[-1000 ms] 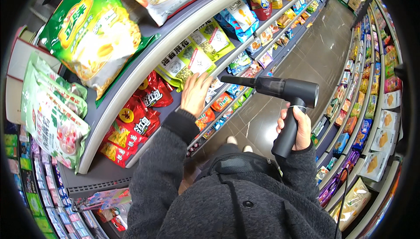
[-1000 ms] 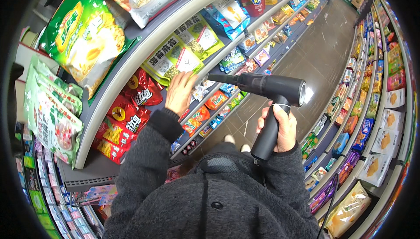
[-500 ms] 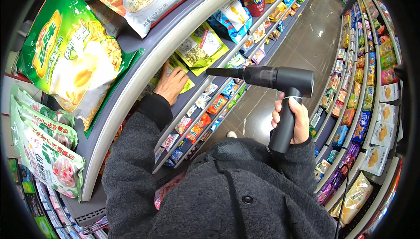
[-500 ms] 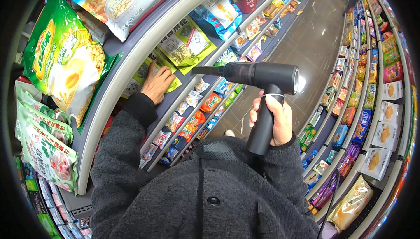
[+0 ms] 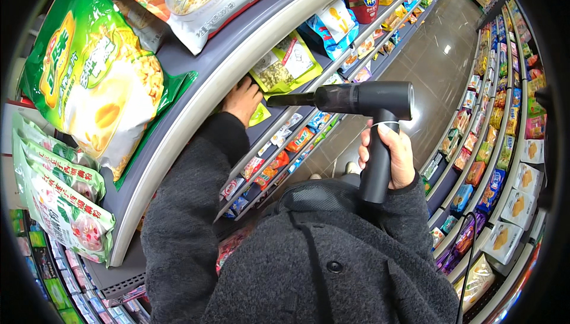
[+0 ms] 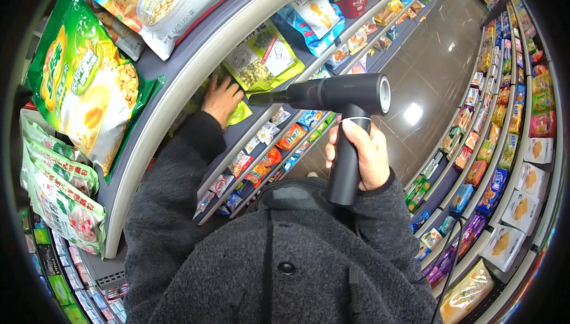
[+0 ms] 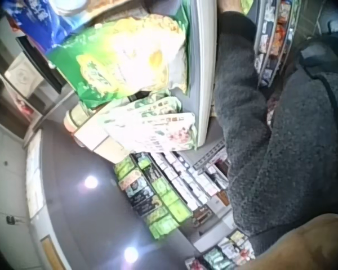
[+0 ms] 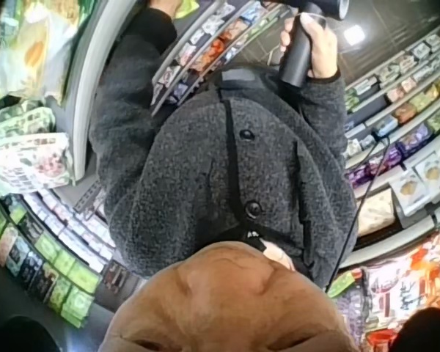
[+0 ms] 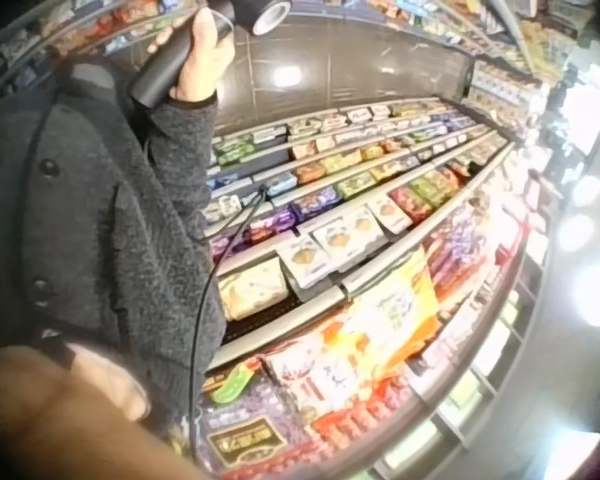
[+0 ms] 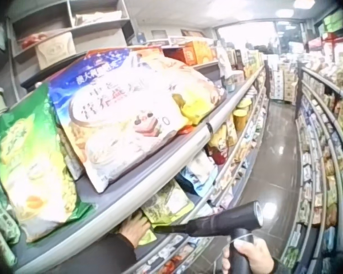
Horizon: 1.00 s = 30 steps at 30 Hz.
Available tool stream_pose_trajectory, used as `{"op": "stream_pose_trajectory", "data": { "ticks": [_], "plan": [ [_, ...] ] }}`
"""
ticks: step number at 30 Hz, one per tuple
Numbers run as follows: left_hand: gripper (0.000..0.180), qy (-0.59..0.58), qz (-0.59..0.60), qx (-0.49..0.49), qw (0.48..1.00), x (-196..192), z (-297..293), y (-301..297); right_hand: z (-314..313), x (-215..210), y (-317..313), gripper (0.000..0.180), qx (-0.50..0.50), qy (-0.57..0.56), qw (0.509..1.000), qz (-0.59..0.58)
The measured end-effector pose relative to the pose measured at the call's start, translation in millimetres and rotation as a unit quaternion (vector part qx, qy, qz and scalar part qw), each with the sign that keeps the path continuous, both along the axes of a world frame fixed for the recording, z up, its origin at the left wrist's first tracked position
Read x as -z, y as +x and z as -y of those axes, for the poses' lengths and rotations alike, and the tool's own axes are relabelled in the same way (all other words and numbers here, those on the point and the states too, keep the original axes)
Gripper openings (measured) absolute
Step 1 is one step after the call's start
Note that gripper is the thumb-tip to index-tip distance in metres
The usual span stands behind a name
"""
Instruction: The person uses a handheld barcode scanner to scan multiple packaged food items on store shelves. They pick up each item, scan its barcode, and place it back on the shelf, moving along the aisle to continue scanning additional products.
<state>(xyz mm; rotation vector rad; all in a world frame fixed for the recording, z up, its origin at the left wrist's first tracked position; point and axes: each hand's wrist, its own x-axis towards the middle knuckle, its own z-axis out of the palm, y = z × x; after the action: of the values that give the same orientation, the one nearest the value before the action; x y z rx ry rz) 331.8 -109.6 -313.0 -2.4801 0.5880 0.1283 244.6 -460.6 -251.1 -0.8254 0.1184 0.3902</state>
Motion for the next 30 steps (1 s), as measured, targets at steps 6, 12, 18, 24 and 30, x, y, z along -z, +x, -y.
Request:
{"op": "stream_pose_trajectory", "data": {
  "ticks": [6, 12, 18, 24, 30],
  "plan": [
    [0.075, -0.061, -0.052, -0.011, 0.997, -30.8, -2.9, -20.3, 5.5, 6.1, 18.7, 0.033, 0.007, -0.025, 1.0, 0.004],
    [0.074, -0.103, -0.031, 0.014, 0.994, -40.9, -9.1, -32.9, 15.8, 17.6, 33.4, 0.036, -0.026, 0.003, 0.999, -0.021],
    [0.074, -0.158, -0.045, -0.005, 0.986, -55.5, -6.7, -38.1, 15.1, 14.0, 39.4, 0.035, -0.11, 0.01, 0.992, -0.067],
    [0.074, -0.153, -0.035, -0.007, 0.988, -50.6, -4.4, -35.6, 17.6, 15.7, 43.7, 0.033, -0.137, 0.019, 0.987, -0.088],
    [0.078, -0.12, -0.065, -0.021, 0.99, -41.2, 4.0, -30.4, 43.7, 9.7, 50.3, 0.031, -0.069, 0.013, 0.994, -0.082]
  ]
}}
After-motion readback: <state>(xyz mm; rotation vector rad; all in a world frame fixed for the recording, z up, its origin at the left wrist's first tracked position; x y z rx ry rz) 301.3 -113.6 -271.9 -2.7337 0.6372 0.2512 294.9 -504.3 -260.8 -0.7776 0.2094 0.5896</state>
